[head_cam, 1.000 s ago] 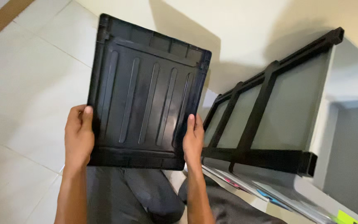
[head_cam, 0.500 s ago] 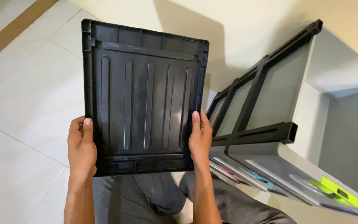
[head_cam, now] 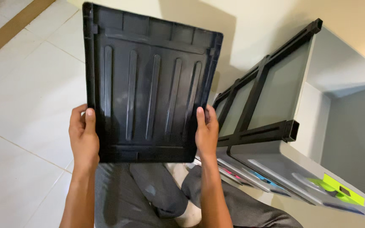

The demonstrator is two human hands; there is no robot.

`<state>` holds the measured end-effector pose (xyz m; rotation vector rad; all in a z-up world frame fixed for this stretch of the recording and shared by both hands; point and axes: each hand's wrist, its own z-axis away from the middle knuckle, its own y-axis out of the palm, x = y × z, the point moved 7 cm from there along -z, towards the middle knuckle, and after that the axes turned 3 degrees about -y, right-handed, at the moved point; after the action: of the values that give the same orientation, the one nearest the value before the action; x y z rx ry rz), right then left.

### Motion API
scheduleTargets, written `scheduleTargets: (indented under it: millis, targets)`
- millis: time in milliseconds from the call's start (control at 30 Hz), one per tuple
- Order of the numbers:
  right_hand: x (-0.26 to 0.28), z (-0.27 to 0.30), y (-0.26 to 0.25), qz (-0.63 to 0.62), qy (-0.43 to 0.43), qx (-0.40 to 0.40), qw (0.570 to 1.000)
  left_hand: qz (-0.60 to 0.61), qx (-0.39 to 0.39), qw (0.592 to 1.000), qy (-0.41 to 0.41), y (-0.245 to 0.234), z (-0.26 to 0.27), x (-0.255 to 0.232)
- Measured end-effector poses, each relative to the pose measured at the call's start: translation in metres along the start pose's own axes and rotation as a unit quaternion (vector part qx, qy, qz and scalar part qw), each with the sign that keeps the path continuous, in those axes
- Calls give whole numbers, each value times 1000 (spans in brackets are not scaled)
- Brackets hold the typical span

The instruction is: The person assembles a three-drawer plastic storage unit by placing a black lid on top of stacked drawers and securing it. They then open and close each drawer to test the fit.

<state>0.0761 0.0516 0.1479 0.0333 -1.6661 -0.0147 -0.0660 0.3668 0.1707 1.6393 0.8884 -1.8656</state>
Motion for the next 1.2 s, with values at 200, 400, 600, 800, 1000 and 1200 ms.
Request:
scheduleTargets:
  millis: [200,400,600,800,1000,1200]
  targets:
    - [12,-14,5,-52,-41,25,997,29,41,997,66,11,-25,-9]
    - [-24,-26,-1,-58,-78,-3,995,-31,65,992,100,13,-39,-16]
    - [-56,-26,-9,42,-80,-62,994,-80,127,983,-107,11,-46,19]
    - [-15,-13,7,-4,-200,3,980,308,267,882,-236,19,-39,43]
    - [8,3,15,36,-184,34,982,330,211,887,-243,11,-31,34]
    - [9,6,20,47,-127,49,990,318,196,907,-193,12,-18,-3]
